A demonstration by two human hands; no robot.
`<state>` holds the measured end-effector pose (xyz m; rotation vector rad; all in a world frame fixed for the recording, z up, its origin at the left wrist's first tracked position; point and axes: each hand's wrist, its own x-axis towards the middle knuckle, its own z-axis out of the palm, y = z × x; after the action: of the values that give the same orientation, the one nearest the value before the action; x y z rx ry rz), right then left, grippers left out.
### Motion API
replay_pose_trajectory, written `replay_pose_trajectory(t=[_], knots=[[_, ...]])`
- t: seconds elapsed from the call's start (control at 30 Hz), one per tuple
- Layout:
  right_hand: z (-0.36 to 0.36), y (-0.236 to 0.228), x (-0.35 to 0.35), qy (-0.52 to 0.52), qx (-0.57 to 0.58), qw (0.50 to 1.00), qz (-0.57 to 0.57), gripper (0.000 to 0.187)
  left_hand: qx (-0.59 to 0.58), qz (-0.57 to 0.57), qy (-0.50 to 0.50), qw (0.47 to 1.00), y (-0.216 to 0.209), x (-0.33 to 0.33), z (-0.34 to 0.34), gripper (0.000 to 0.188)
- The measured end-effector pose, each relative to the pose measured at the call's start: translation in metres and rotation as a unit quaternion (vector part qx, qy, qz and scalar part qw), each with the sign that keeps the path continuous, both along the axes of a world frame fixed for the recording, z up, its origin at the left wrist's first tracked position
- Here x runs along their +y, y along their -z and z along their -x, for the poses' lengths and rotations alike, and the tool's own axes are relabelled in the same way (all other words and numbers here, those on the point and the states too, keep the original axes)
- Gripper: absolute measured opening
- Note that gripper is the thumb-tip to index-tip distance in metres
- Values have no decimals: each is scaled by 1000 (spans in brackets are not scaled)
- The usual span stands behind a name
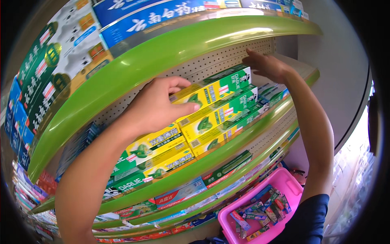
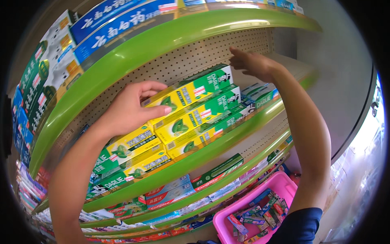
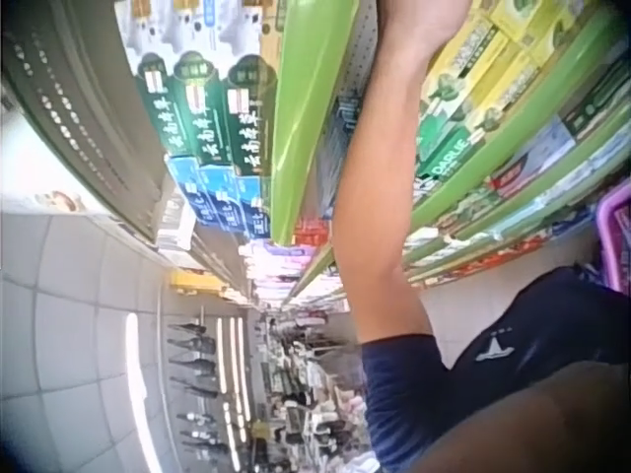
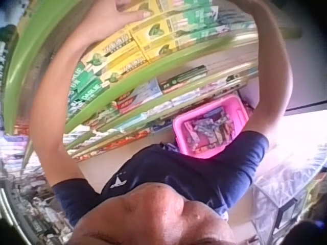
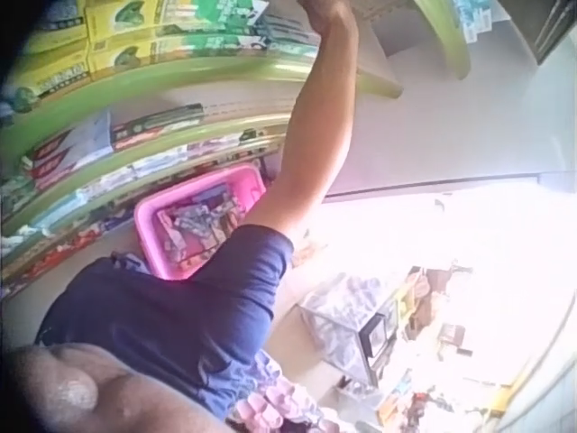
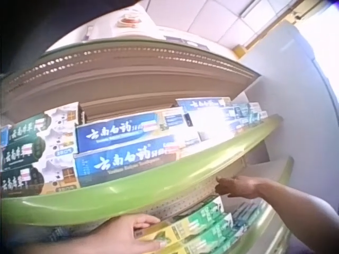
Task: Organizing and stocking boxes of toothpaste on a retail shelf from a plastic bin.
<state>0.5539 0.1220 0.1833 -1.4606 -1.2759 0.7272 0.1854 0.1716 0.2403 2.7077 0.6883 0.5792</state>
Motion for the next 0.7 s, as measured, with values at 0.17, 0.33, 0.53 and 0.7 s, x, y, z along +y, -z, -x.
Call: replay_pose_trajectory(t=[0.17,0.33,0.53,0.7], knots=[[40,-6,16,-25,87,995,-42,90,19,43,-22,999,4,8,7,44],[78,-4,6,-128,215,968,-31,83,18,53,6,998,6,6,2,41],[84,0,3,-119,301,946,-16,89,13,29,30,999,10,10,3,42],[79,3,10,-125,321,939,-20,103,-16,-26,18,999,14,16,5,46]])
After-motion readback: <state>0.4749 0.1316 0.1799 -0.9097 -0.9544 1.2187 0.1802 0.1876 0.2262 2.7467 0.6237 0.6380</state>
